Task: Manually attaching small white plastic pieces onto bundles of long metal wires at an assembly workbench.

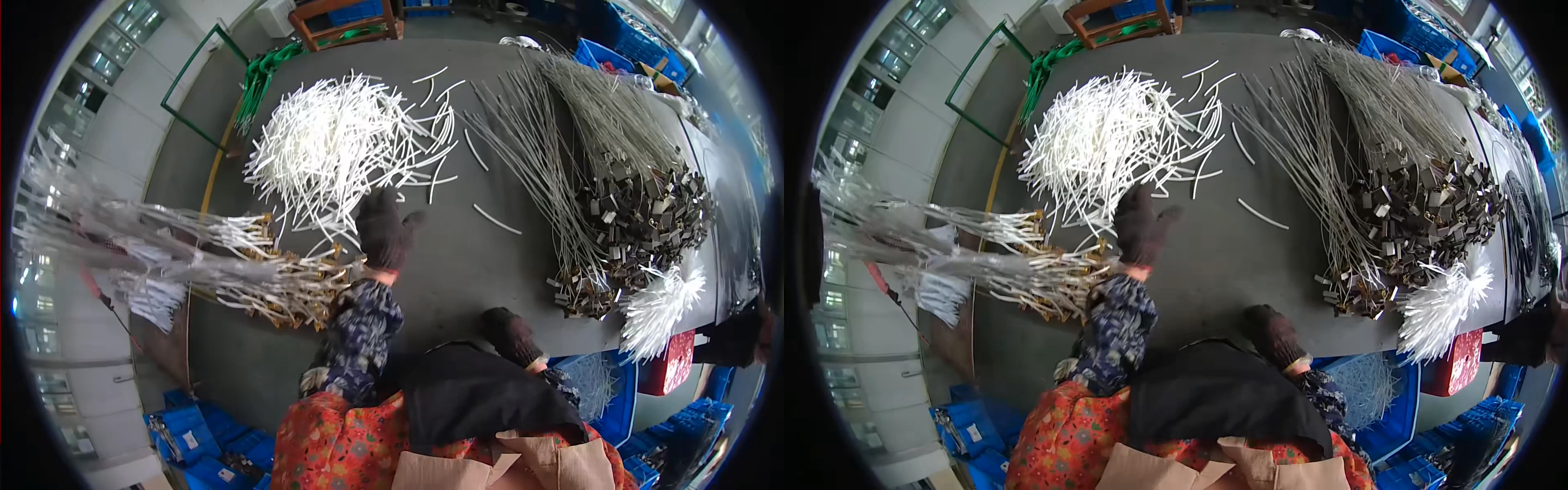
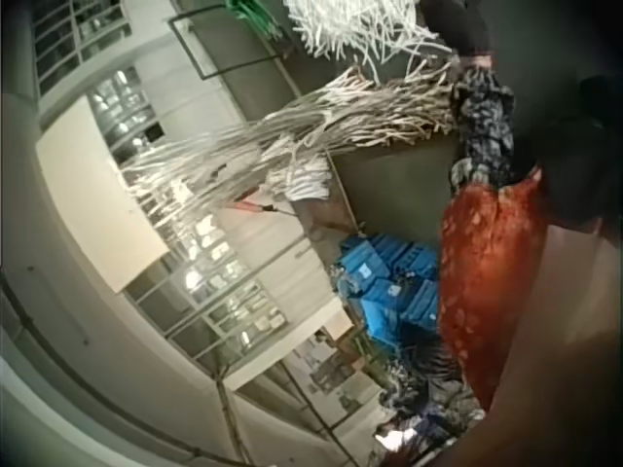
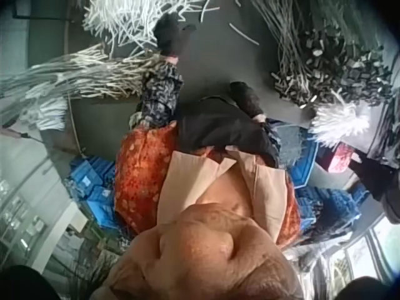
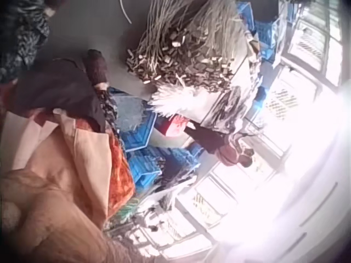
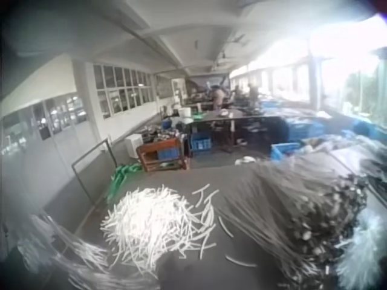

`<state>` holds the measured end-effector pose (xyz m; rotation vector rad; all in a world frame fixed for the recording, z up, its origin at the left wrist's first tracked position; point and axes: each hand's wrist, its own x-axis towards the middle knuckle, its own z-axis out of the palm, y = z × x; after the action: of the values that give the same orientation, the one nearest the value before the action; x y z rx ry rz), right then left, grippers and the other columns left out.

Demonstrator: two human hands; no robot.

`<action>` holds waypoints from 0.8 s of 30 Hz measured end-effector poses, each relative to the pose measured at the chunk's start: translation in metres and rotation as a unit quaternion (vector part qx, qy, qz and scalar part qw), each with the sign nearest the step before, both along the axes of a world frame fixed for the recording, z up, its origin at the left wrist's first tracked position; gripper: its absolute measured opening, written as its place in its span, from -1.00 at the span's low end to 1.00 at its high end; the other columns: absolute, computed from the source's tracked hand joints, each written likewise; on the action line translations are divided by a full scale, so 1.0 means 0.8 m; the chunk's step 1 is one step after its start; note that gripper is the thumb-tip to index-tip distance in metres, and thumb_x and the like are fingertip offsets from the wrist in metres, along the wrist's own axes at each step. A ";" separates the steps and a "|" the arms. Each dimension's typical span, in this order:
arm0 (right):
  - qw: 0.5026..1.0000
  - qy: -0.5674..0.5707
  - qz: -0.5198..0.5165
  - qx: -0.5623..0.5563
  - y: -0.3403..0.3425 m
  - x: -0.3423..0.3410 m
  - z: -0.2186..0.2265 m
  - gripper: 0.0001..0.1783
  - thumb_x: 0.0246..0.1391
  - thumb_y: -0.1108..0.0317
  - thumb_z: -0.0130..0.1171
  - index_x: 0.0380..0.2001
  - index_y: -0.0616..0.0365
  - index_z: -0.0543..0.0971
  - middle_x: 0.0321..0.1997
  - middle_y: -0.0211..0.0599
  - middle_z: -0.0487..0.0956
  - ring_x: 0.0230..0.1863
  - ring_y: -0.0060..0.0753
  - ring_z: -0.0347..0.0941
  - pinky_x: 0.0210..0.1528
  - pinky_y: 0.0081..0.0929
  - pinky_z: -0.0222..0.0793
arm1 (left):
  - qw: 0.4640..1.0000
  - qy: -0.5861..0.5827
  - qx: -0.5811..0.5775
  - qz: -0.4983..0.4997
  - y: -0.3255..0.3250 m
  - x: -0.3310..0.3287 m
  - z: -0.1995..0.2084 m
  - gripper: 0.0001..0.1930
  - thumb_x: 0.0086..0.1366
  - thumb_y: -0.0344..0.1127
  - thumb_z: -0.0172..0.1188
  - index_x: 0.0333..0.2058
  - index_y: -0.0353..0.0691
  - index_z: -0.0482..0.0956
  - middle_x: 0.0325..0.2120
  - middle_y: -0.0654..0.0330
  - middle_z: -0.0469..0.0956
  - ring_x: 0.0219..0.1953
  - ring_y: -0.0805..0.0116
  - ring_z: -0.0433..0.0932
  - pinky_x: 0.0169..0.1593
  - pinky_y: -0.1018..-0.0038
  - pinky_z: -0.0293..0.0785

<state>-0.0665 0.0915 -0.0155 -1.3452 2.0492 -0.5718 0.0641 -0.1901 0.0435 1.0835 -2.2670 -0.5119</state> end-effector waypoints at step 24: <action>0.956 -0.247 -0.131 0.086 0.023 -0.045 -0.091 -0.77 0.04 0.22 0.25 -0.29 0.12 0.67 -0.54 -0.24 0.62 -0.57 -0.38 0.57 -0.51 -0.43 0.48 | 0.916 -0.348 -0.159 0.120 -0.314 -0.168 -0.088 -0.62 0.16 0.06 0.17 -0.35 -0.18 0.55 -0.35 0.08 0.55 -0.18 0.07 0.47 -0.23 0.09 0.36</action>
<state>-0.1022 0.1099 -0.0886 -0.7370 1.8145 -0.7407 -0.0707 -0.4414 -0.0272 1.5020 -2.6049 0.4097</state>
